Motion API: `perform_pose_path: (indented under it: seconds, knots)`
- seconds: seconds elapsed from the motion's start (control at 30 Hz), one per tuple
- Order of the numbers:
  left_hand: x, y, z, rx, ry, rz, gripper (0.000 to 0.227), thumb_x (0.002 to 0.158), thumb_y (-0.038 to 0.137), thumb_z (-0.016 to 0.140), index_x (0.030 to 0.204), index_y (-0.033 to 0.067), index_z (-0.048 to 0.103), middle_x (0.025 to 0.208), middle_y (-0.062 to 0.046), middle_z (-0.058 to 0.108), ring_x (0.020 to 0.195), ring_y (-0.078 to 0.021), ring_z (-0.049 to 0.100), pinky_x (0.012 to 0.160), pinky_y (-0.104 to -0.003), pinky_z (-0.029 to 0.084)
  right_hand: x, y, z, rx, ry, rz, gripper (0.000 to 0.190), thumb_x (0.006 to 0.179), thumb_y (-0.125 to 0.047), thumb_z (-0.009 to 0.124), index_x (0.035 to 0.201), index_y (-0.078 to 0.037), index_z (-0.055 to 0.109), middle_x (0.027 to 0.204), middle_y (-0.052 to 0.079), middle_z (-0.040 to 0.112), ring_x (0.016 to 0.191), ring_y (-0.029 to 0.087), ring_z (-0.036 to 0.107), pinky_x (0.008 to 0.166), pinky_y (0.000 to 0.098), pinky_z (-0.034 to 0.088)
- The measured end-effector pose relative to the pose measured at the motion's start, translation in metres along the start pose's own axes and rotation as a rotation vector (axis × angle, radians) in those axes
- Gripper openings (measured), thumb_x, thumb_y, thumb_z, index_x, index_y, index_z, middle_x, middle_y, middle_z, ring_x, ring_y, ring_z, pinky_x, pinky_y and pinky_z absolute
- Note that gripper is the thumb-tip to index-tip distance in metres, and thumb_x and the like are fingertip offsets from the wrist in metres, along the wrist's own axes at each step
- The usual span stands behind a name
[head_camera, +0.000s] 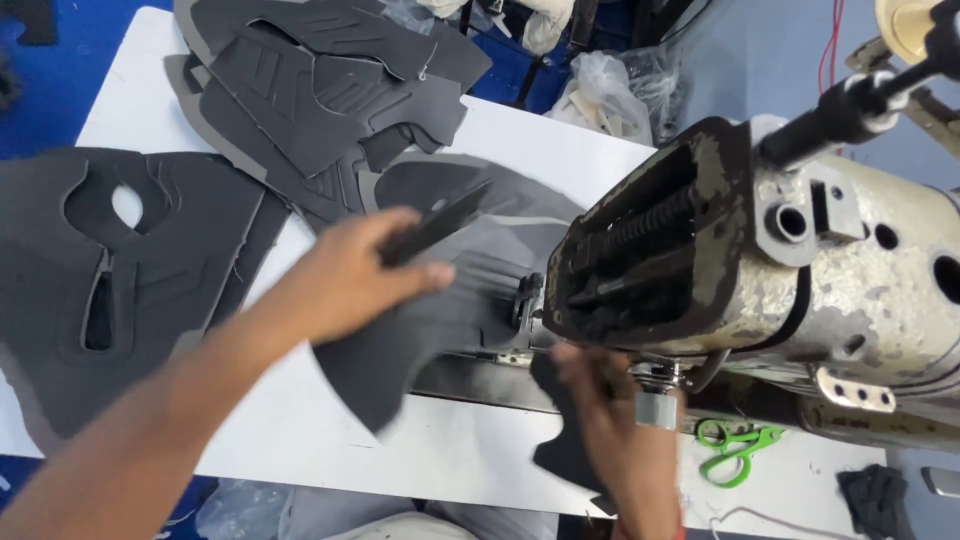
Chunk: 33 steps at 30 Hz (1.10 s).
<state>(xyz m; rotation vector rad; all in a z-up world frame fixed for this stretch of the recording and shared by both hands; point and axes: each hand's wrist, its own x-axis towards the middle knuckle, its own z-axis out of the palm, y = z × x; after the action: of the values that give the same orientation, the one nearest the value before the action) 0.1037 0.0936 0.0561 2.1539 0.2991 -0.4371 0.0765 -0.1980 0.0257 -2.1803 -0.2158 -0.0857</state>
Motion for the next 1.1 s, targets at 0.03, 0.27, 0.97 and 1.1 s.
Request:
perform_pose_path:
  seconds: [0.03, 0.27, 0.97, 1.1]
  knots:
    - [-0.011, -0.007, 0.013, 0.005, -0.004, -0.001, 0.076, 0.080, 0.057, 0.076, 0.136, 0.0084, 0.060, 0.084, -0.016, 0.077, 0.070, -0.0212, 0.074, 0.065, -0.034, 0.055, -0.002, 0.001, 0.006, 0.003, 0.002, 0.006, 0.014, 0.091, -0.009, 0.075, 0.104, -0.006, 0.073, 0.091, 0.007, 0.078, 0.080, 0.015, 0.072, 0.073, 0.0274, 0.056]
    - [-0.054, -0.028, 0.054, -0.432, 0.165, -0.111, 0.068, 0.082, 0.045, 0.077, 0.139, 0.0097, 0.063, 0.095, -0.014, 0.078, 0.080, -0.0205, 0.072, 0.068, -0.034, 0.053, -0.010, -0.018, 0.024, 0.030, -0.002, 0.140, 0.026, 0.088, -0.017, 0.078, 0.104, -0.002, 0.066, 0.074, 0.005, 0.073, 0.063, 0.008, 0.059, 0.057, 0.0232, 0.048]
    - [0.039, -0.086, 0.038, -0.520, 0.054, 0.598, 0.090, 0.090, 0.079, 0.044, 0.145, 0.0091, 0.058, 0.143, -0.017, 0.058, 0.134, -0.0261, 0.054, 0.112, -0.042, 0.045, -0.100, 0.069, 0.011, 0.206, -0.233, 0.615, 0.059, 0.102, -0.049, 0.035, 0.116, -0.005, 0.071, 0.062, 0.006, 0.056, 0.056, 0.013, 0.046, 0.053, 0.0296, 0.035]
    - [0.036, -0.053, 0.036, -0.561, 0.078, 0.782, 0.090, 0.087, 0.088, 0.046, 0.130, 0.0098, 0.056, 0.153, -0.018, 0.048, 0.142, -0.0248, 0.046, 0.112, -0.039, 0.040, -0.098, 0.057, 0.018, 0.229, -0.255, 0.607, 0.050, 0.101, -0.044, 0.044, 0.113, -0.003, 0.070, 0.064, 0.005, 0.056, 0.060, 0.012, 0.049, 0.056, 0.0286, 0.038]
